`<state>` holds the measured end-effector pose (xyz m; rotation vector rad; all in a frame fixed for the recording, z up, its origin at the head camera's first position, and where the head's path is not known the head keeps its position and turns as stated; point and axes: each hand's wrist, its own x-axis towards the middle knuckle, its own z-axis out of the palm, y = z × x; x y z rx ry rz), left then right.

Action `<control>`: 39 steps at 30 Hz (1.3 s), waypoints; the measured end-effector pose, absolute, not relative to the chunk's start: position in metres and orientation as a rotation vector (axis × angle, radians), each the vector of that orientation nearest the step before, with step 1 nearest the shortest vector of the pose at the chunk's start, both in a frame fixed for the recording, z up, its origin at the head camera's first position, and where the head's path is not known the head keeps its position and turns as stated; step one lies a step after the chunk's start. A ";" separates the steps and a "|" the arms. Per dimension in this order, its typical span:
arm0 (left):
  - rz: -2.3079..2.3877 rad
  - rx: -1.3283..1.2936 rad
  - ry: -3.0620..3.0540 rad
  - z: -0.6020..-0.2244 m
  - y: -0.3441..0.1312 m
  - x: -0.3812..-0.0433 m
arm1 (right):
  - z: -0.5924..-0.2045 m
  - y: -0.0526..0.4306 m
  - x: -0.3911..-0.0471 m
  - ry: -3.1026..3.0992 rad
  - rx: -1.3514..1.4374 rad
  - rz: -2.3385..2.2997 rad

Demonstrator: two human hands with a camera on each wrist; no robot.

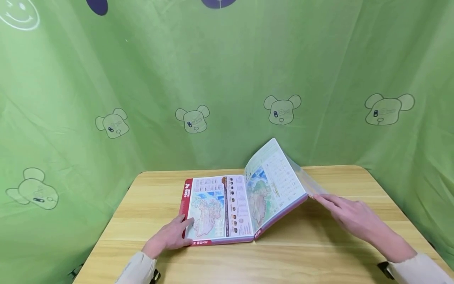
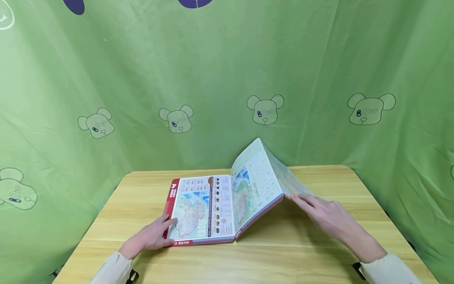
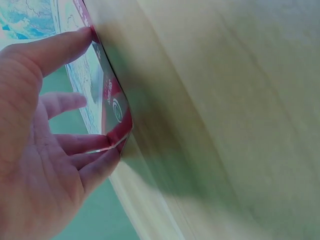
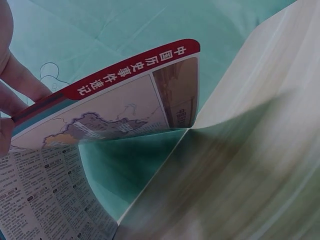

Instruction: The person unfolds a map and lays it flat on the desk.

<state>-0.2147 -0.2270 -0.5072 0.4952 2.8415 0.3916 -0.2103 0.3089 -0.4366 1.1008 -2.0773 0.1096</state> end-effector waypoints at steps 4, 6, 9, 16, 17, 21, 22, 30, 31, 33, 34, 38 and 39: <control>0.409 0.459 2.826 -0.507 -0.224 -0.214 | -0.442 0.318 -0.211 -2.106 1.106 0.102; 0.412 0.450 2.827 -0.508 -0.223 -0.215 | -0.445 0.323 -0.211 -2.121 1.110 0.094; 0.412 0.443 2.831 -0.509 -0.223 -0.216 | -0.449 0.331 -0.210 -2.152 1.115 0.075; 0.459 0.418 2.806 -0.506 -0.223 -0.218 | -0.451 0.341 -0.202 -2.277 1.098 0.017; 0.462 0.421 2.806 -0.505 -0.223 -0.218 | -0.451 0.343 -0.201 -2.295 1.092 0.014; 0.474 0.429 2.804 -0.506 -0.220 -0.217 | -0.452 0.346 -0.200 -2.338 1.089 0.020; 0.480 0.429 2.803 -0.506 -0.219 -0.217 | -0.452 0.346 -0.200 -2.343 1.090 0.015; 0.475 0.377 2.814 -0.508 -0.212 -0.213 | -0.459 0.356 -0.201 -2.325 1.119 -0.028; 0.464 0.379 2.818 -0.508 -0.211 -0.213 | -0.460 0.358 -0.201 -2.318 1.123 -0.032; 0.458 0.385 2.829 -0.509 -0.209 -0.212 | -0.464 0.361 -0.202 -2.316 1.129 -0.036; 0.452 0.390 2.836 -0.509 -0.208 -0.211 | -0.465 0.362 -0.202 -2.314 1.132 -0.043; 0.415 0.406 2.860 -0.509 -0.203 -0.212 | -0.472 0.364 -0.205 -2.316 1.156 -0.053; 0.410 0.412 2.862 -0.510 -0.202 -0.213 | -0.473 0.365 -0.206 -2.316 1.164 -0.053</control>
